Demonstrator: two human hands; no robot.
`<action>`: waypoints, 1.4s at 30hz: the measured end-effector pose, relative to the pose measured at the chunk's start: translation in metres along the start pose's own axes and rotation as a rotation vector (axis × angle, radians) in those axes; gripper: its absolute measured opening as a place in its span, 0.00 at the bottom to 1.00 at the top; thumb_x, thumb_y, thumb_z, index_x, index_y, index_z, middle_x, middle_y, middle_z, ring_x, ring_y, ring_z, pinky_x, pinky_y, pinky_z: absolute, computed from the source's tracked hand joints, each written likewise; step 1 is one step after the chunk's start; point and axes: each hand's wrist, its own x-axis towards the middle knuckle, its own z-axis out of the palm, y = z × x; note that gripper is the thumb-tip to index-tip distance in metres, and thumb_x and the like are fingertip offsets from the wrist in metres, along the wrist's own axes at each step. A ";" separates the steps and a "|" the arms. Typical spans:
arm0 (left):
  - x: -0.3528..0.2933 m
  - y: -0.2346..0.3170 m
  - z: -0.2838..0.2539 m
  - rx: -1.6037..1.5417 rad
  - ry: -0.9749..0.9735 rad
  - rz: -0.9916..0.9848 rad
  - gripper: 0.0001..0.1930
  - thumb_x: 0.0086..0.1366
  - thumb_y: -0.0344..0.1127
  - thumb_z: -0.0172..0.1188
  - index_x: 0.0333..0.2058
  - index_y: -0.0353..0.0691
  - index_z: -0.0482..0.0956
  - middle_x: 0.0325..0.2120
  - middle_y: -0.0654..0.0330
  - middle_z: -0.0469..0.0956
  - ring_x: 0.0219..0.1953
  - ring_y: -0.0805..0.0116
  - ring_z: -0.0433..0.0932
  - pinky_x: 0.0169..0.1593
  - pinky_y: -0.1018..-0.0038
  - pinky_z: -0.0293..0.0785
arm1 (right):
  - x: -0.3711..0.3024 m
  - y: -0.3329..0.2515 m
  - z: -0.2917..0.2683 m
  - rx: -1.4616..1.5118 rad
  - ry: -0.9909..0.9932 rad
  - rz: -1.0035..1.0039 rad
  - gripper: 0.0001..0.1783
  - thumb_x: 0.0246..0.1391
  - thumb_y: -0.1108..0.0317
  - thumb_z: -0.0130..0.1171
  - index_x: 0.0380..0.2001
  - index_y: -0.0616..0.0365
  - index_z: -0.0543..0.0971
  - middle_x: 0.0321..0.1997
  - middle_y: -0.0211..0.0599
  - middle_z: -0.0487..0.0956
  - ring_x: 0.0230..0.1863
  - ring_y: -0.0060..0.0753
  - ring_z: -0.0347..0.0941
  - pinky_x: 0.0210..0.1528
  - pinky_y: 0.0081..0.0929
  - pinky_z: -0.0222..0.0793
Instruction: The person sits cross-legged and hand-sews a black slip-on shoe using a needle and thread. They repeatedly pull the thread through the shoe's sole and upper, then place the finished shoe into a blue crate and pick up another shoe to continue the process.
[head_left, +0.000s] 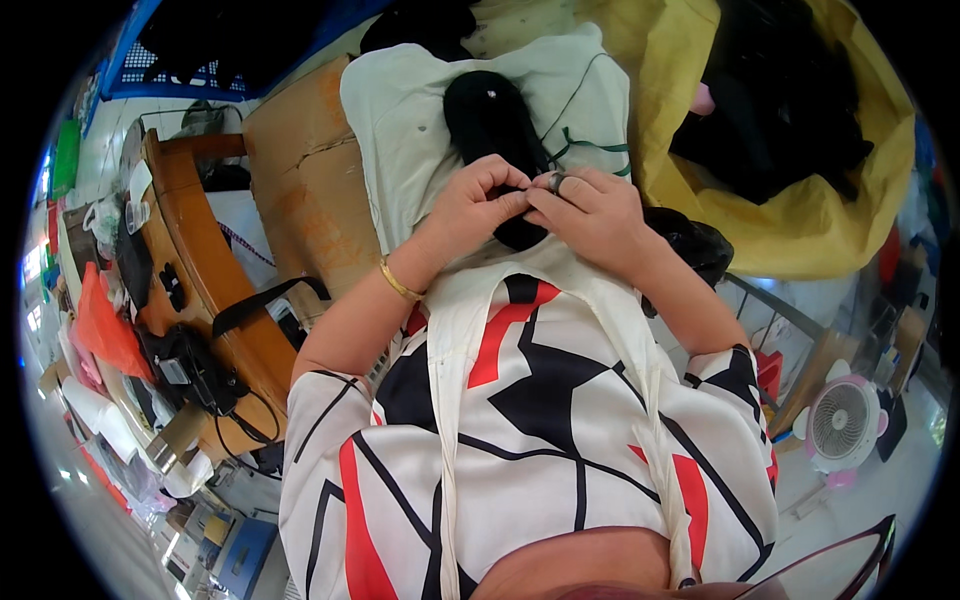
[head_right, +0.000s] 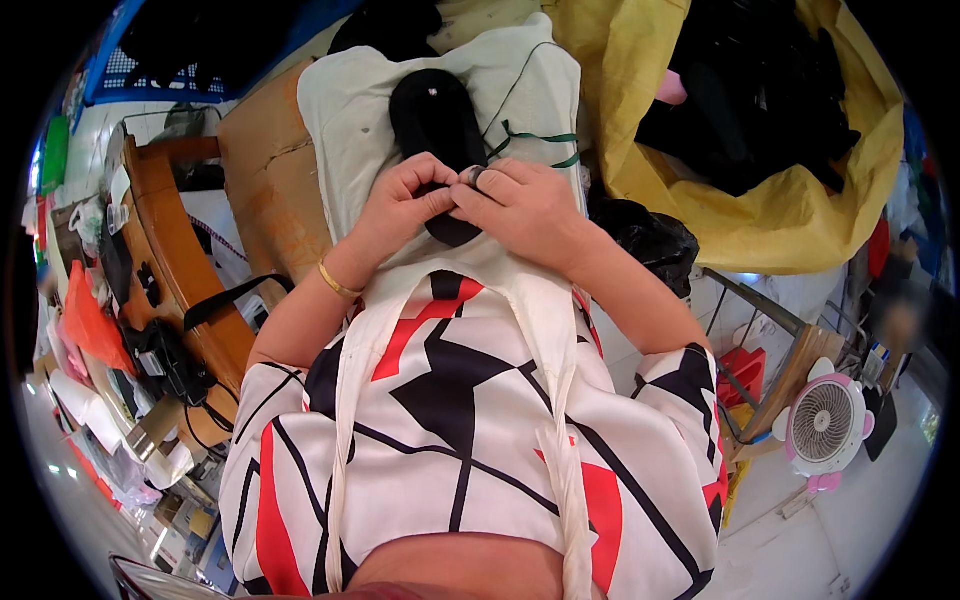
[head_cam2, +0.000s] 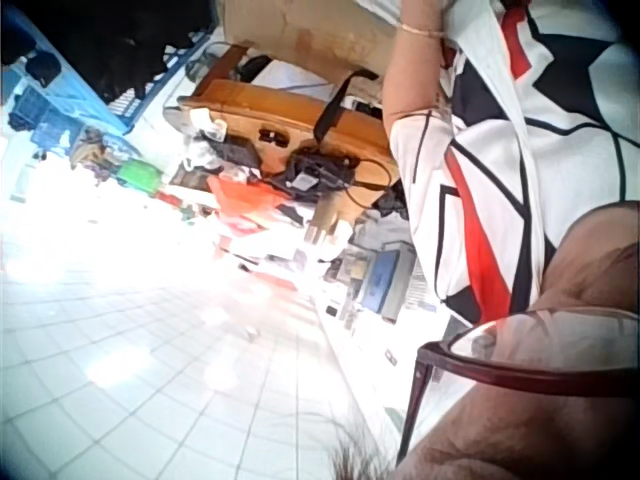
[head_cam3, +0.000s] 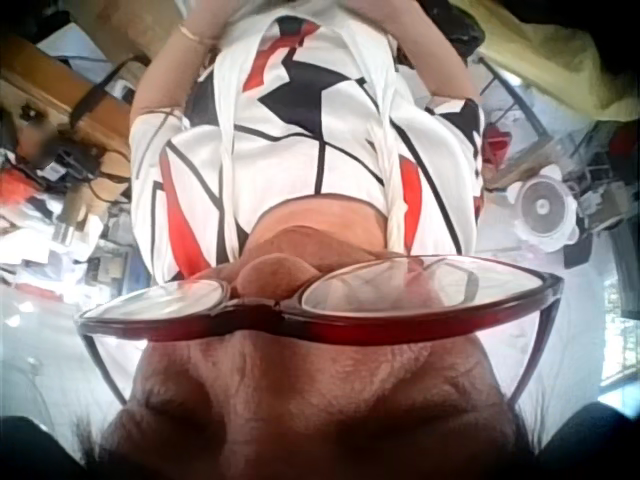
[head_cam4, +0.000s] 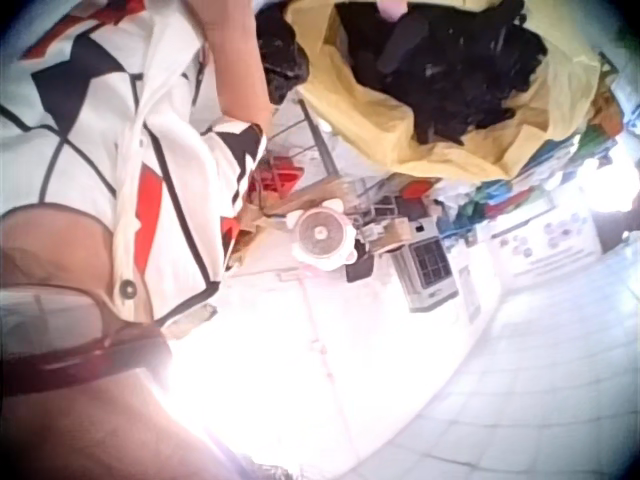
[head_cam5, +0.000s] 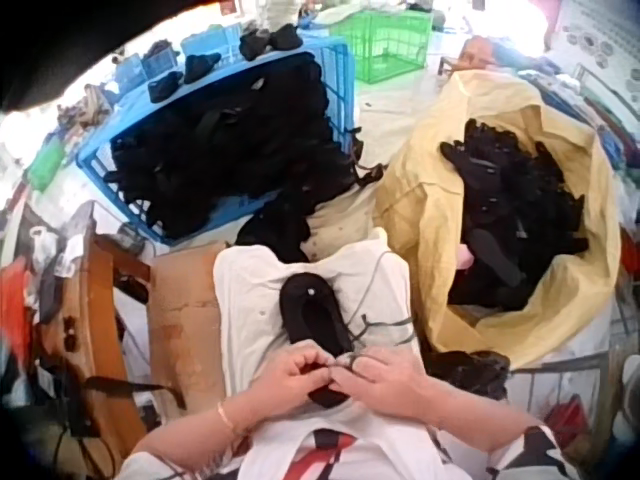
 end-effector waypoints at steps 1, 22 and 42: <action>0.001 0.000 0.004 0.065 0.019 0.029 0.04 0.65 0.29 0.63 0.37 0.35 0.79 0.33 0.67 0.71 0.35 0.79 0.69 0.38 0.82 0.66 | -0.002 0.000 0.006 -0.029 0.028 0.003 0.12 0.40 0.66 0.66 0.32 0.49 0.81 0.31 0.26 0.76 0.31 0.31 0.75 0.30 0.26 0.73; -0.017 0.000 0.023 0.674 0.236 0.514 0.06 0.61 0.29 0.66 0.35 0.35 0.80 0.27 0.58 0.75 0.27 0.65 0.73 0.30 0.73 0.68 | -0.219 0.100 -0.213 1.514 1.363 0.987 0.04 0.66 0.70 0.52 0.37 0.57 0.73 0.16 0.20 0.58 0.17 0.16 0.53 0.20 0.16 0.55; -0.023 -0.001 0.023 0.576 0.193 0.291 0.07 0.63 0.31 0.65 0.38 0.36 0.80 0.34 0.57 0.76 0.31 0.66 0.75 0.32 0.75 0.70 | -0.032 -0.040 -0.023 0.815 -0.256 1.069 0.09 0.61 0.73 0.57 0.44 0.62 0.80 0.25 0.25 0.73 0.26 0.13 0.64 0.30 0.17 0.62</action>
